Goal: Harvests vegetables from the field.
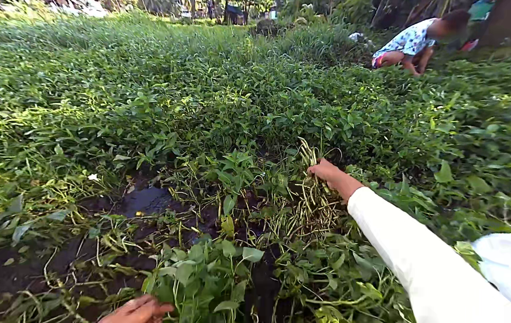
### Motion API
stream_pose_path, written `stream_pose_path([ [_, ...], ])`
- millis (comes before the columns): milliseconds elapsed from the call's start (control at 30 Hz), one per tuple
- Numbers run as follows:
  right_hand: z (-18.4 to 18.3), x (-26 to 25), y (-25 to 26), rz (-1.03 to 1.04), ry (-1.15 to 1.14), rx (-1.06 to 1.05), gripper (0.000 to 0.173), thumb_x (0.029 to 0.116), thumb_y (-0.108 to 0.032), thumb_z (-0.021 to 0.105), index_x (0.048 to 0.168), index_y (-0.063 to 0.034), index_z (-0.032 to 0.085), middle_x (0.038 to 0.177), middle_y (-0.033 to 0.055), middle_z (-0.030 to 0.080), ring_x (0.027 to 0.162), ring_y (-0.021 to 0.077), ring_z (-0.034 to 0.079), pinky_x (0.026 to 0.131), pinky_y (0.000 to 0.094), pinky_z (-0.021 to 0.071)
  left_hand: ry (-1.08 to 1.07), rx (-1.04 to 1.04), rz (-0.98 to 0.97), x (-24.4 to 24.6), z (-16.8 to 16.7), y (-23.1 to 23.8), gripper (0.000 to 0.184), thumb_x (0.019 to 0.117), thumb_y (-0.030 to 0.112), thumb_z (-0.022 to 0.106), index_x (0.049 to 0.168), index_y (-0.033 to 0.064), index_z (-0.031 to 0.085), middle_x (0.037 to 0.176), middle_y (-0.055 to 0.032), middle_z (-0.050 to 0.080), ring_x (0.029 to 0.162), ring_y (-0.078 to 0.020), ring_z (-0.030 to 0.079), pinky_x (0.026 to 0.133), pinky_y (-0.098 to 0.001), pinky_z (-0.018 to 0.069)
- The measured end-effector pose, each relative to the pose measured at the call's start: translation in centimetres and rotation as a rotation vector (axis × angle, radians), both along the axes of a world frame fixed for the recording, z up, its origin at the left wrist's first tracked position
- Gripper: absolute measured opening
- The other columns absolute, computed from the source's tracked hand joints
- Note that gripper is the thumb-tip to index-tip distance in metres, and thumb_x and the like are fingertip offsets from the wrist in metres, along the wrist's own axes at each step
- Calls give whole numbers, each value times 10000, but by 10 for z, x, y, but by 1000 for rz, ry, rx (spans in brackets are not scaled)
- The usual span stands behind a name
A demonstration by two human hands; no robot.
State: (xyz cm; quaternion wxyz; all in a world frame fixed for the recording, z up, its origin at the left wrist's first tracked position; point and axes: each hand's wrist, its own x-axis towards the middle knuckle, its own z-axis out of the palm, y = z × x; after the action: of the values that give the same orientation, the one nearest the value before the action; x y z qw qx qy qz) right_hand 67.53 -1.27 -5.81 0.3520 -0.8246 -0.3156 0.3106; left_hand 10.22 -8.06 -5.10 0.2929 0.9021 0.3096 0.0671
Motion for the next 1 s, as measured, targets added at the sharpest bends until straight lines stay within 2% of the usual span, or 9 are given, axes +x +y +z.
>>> stream_pose_path([
  [100,37,-34,-35,76,30,6,760,908,-90,684,1570,-69,311,1389,264,558,1262,405,557,1004,611,469,-99,-8,-308,66,-33,-20,197,999,60,582,1132,20,722,1067,-213,716,1022,-376,703,915,-552,560],
  [200,21,-90,-91,70,247,58,761,903,-100,676,1578,-152,329,1453,189,537,1264,343,563,987,572,489,-149,8,-455,118,-76,-44,171,995,90,597,1099,67,730,1028,-166,726,995,-337,717,884,-531,580],
  [300,-40,-139,-136,-17,512,97,841,899,-82,678,1630,-165,272,1556,144,463,1331,267,544,1031,479,508,-87,-203,-231,166,-116,-55,231,990,105,579,1160,50,725,1111,-183,720,1048,-339,704,936,-543,559],
  [400,-98,-160,-170,-79,676,158,833,879,-32,636,1618,-89,256,1533,133,480,1311,177,560,1035,356,520,-219,-530,197,196,-155,-69,260,988,93,534,1175,36,706,1117,-131,710,963,-226,697,895,-424,574],
  [567,-137,-98,-197,-215,667,270,779,867,-58,619,1582,-96,314,1367,135,604,1128,197,666,903,378,591,-486,-730,588,207,-178,-88,220,972,5,508,1122,1,669,985,-91,700,757,-157,689,660,-324,595],
  [633,-158,-65,-206,-215,675,256,777,877,-70,607,1588,-112,296,1331,141,623,1094,220,679,881,405,601,-474,-723,542,207,-179,-85,207,970,-2,523,1113,2,674,987,-78,701,767,-134,685,675,-298,592],
  [733,-209,-30,-216,-250,572,113,752,957,-117,621,1622,-118,269,1579,138,435,1385,223,503,1098,437,475,-462,-687,482,213,-175,-75,212,968,-22,528,1124,-19,671,990,-88,698,777,-124,678,693,-290,587],
  [833,-239,-17,-223,-314,475,93,657,1009,-180,622,1590,-56,342,1637,180,346,1486,263,386,1194,463,368,-459,-612,436,227,-170,-69,219,960,-19,539,1135,-26,670,1004,-96,694,783,-122,673,692,-292,585],
  [1000,-221,-23,-219,-328,300,-63,576,994,-227,670,1504,-30,488,1518,210,506,1411,295,492,1171,479,403,-311,-483,161,272,-157,-55,230,968,30,565,1144,15,713,1051,-108,719,843,-160,696,782,-339,598],
])
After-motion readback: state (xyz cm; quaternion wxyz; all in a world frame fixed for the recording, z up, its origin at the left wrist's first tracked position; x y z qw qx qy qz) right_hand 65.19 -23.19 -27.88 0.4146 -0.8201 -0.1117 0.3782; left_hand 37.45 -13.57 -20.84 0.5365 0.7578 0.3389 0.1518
